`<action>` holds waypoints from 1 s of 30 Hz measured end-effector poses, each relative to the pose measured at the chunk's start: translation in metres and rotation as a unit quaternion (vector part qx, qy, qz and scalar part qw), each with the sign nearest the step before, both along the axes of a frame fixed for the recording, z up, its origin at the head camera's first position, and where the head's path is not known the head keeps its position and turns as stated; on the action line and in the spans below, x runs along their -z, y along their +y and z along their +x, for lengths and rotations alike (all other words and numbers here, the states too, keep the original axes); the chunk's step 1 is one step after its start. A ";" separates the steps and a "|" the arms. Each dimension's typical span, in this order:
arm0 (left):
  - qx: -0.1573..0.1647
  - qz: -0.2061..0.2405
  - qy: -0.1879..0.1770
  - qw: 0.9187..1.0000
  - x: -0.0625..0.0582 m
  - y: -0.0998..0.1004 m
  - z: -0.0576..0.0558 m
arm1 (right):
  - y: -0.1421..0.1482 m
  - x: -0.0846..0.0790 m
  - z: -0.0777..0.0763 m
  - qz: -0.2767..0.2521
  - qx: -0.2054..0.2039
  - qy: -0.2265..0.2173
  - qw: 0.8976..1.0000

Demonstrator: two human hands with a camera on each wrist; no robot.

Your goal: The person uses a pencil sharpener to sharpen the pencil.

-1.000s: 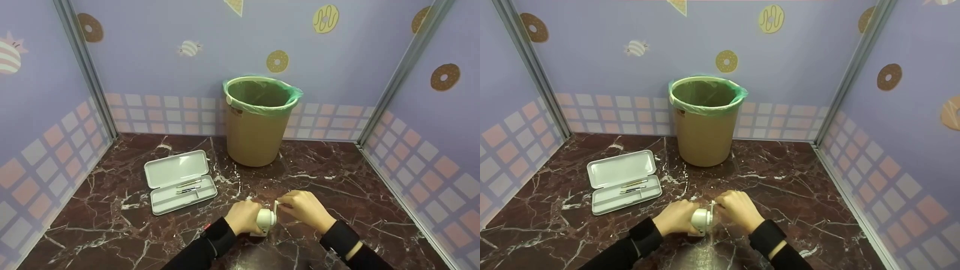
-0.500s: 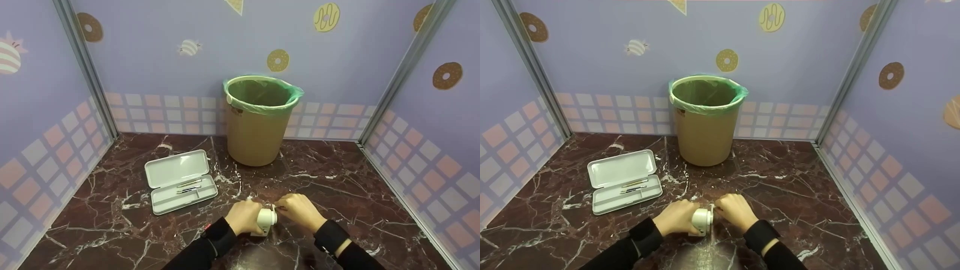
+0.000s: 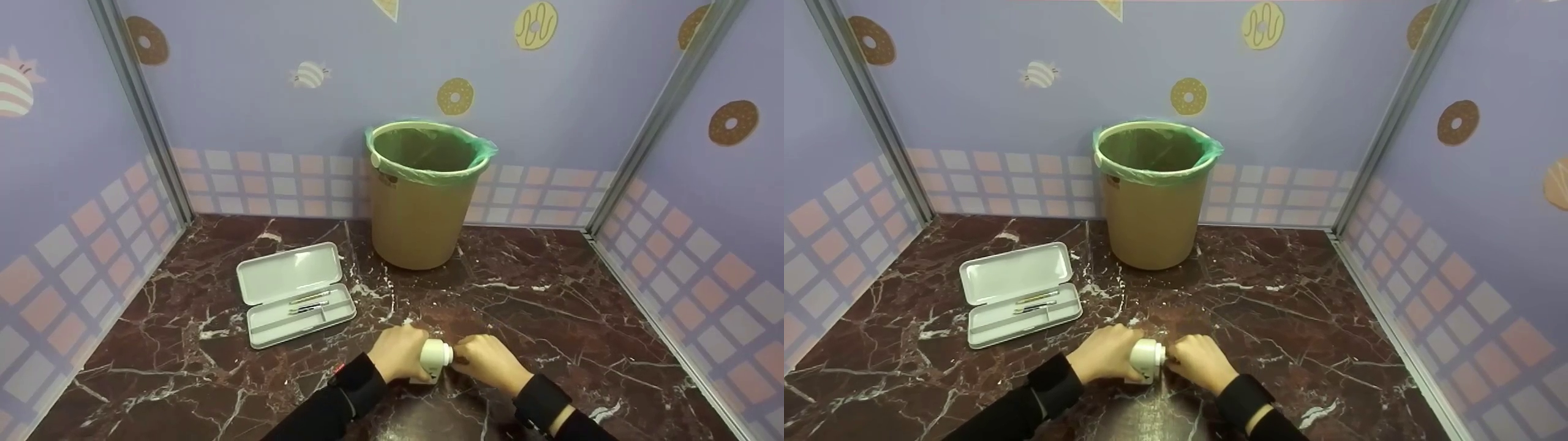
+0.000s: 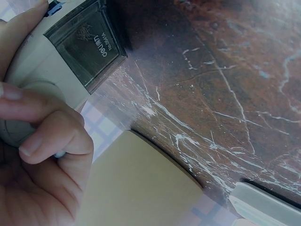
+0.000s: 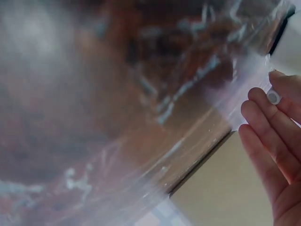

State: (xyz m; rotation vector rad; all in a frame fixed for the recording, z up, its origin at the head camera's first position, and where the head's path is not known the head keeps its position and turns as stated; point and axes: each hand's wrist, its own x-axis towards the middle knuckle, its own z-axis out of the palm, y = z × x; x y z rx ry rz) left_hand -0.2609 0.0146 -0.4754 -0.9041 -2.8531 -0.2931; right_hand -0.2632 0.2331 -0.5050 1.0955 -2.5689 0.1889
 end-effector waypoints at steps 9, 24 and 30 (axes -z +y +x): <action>-0.002 0.002 -0.007 1.000 0.000 0.000 0.000 | 0.000 0.003 0.012 0.003 -0.003 -0.021 1.000; 0.003 0.006 -0.001 1.000 0.001 0.000 -0.002 | 0.003 0.000 0.025 -0.016 -0.023 -0.027 0.999; 0.005 0.010 0.006 1.000 0.002 -0.001 -0.001 | 0.006 -0.006 0.024 -0.041 -0.022 -0.041 0.998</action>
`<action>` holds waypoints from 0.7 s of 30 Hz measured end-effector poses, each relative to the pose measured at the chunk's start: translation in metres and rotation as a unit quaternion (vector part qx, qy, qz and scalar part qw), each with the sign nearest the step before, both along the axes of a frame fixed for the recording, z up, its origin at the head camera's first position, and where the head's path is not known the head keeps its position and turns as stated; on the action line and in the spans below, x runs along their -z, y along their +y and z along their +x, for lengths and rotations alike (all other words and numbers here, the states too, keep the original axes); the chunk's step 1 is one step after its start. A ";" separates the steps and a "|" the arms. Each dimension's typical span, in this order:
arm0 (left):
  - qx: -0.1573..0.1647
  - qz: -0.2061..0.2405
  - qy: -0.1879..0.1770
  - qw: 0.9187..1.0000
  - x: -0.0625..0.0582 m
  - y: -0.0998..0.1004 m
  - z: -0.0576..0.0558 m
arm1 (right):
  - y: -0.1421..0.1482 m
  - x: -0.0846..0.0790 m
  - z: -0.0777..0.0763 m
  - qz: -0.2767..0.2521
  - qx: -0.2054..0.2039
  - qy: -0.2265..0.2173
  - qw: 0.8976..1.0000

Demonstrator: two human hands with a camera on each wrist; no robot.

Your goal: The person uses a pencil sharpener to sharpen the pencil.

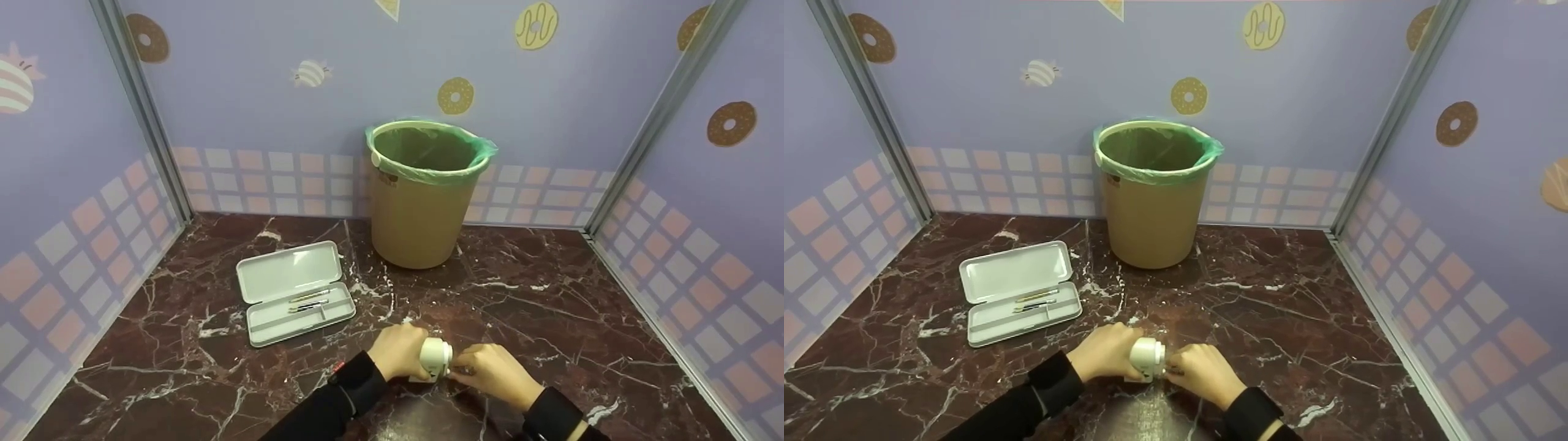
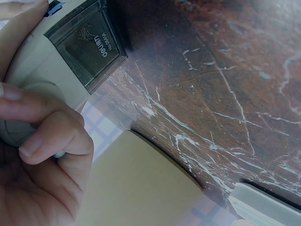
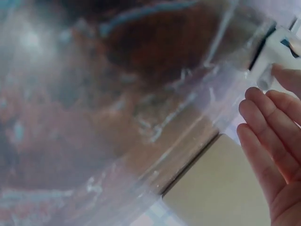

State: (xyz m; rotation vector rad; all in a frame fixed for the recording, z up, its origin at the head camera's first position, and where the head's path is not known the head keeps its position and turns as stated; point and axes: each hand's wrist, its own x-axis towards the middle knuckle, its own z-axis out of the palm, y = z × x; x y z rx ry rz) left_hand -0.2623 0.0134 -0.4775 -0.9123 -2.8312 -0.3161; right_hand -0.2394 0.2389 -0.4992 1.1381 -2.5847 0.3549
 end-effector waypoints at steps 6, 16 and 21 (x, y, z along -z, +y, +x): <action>0.000 0.002 0.004 1.000 0.001 0.000 0.000 | 0.001 -0.013 -0.006 -0.022 0.019 -0.004 1.000; 0.004 0.007 -0.024 1.000 -0.001 0.001 -0.002 | -0.015 -0.039 -0.011 -0.007 0.012 -0.077 0.997; 0.008 0.013 -0.023 1.000 -0.001 0.001 -0.003 | -0.024 -0.043 -0.015 -0.008 0.013 -0.118 0.993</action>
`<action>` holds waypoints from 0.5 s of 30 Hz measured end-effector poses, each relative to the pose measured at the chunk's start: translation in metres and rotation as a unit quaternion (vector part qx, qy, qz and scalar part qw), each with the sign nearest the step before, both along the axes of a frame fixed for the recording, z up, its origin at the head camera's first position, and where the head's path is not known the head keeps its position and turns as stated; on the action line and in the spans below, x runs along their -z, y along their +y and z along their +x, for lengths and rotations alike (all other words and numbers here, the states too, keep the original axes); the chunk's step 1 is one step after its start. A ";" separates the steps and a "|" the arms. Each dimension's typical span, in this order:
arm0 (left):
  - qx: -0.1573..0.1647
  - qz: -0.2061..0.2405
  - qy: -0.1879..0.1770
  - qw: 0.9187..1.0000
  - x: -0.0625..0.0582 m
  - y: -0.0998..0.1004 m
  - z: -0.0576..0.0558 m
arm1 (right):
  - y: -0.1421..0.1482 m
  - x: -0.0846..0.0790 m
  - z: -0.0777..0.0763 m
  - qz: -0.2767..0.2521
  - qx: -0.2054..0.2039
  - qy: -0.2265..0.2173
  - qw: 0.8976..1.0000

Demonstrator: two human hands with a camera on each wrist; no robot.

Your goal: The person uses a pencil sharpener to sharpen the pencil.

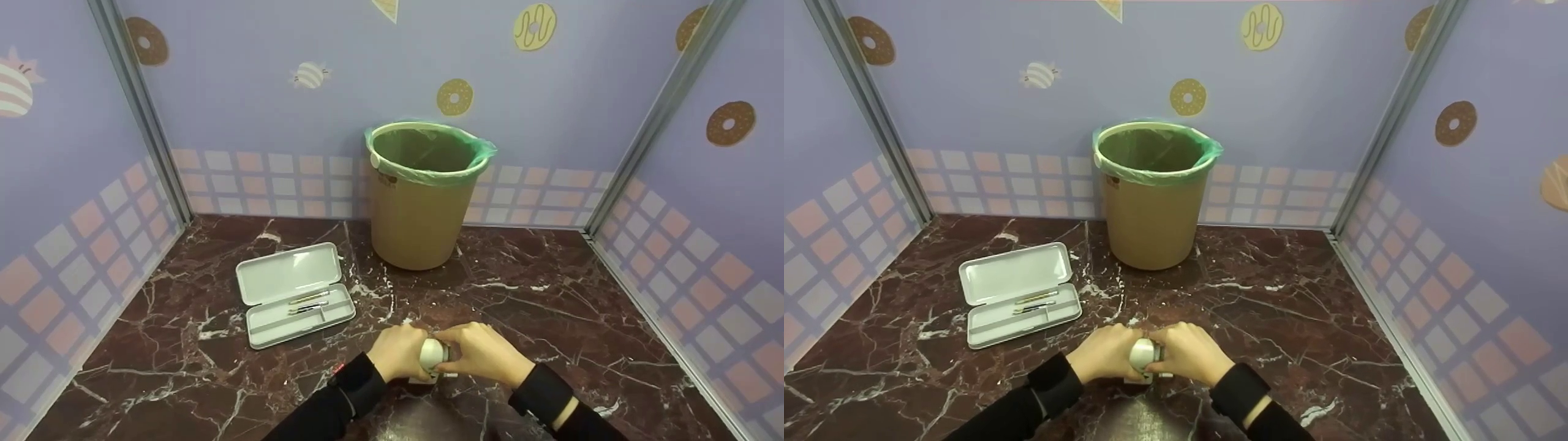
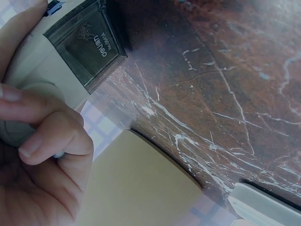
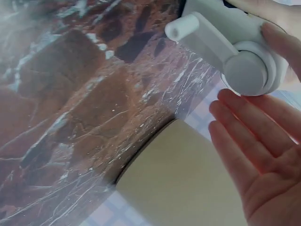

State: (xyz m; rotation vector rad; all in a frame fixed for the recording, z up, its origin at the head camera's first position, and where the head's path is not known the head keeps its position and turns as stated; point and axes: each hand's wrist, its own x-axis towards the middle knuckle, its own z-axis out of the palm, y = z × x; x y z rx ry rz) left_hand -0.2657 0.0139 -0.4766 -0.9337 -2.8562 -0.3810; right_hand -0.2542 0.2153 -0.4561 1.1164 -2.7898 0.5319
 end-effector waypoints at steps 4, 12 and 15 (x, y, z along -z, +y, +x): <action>-0.007 -0.002 0.003 1.000 0.000 0.001 -0.001 | -0.005 0.000 -0.002 -0.002 -0.007 -0.022 1.000; -0.006 -0.008 0.000 1.000 0.000 0.001 0.001 | -0.010 -0.001 -0.004 -0.005 -0.010 -0.035 0.999; -0.007 -0.008 -0.006 1.000 0.000 -0.001 0.001 | -0.013 -0.003 -0.006 0.005 -0.016 -0.023 1.000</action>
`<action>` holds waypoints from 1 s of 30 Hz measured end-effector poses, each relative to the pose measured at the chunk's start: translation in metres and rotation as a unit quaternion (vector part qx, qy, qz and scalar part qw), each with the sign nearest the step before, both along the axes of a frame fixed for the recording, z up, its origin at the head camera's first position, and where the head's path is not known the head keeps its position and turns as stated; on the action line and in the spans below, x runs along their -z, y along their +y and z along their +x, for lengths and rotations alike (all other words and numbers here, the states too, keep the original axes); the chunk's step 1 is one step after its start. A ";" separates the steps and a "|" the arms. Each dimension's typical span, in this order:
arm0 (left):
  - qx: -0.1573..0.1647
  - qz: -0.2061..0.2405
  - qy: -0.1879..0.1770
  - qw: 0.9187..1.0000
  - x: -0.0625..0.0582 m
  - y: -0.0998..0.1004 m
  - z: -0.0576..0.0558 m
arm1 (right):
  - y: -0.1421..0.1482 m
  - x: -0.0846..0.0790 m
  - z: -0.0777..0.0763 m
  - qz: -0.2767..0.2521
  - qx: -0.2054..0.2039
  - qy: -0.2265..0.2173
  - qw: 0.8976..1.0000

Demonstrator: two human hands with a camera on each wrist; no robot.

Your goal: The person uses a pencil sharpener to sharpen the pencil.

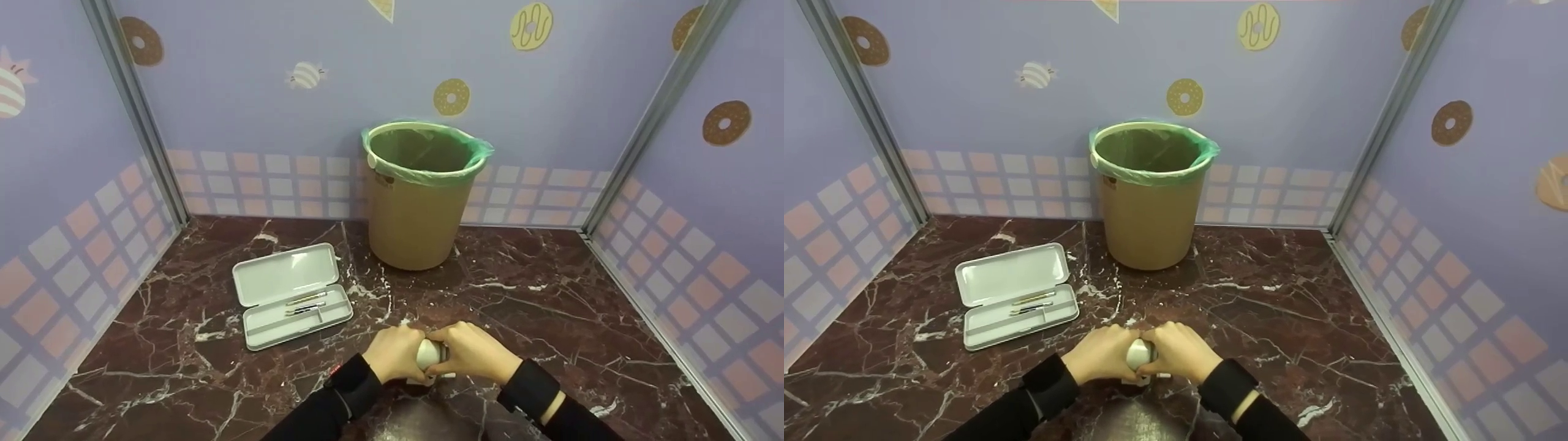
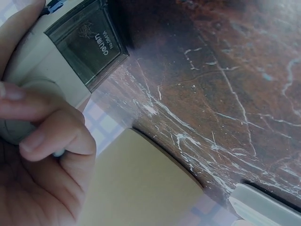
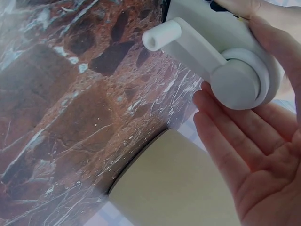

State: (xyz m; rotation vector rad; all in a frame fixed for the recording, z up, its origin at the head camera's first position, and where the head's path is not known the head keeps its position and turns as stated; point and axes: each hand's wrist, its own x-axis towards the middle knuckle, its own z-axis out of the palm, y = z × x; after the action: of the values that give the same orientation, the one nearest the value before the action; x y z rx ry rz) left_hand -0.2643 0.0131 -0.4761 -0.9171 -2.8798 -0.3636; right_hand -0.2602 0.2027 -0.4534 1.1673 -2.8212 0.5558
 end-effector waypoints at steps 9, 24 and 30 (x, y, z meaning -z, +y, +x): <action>0.016 0.033 0.003 0.999 0.001 -0.009 0.005 | -0.002 -0.001 -0.003 0.027 -0.021 0.027 0.999; 0.012 0.116 -0.048 0.992 0.001 -0.051 0.010 | -0.001 0.000 -0.003 0.034 -0.018 0.039 0.998; 0.005 0.183 -0.051 0.982 0.011 -0.061 0.014 | -0.002 0.000 -0.003 0.037 -0.011 0.026 0.999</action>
State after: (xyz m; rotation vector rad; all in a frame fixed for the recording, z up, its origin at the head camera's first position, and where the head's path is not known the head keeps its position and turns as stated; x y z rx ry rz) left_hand -0.2502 -0.0479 -0.4867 -0.8659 -2.7559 -0.9278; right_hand -0.2634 0.2004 -0.4533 1.2069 -2.8112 0.4191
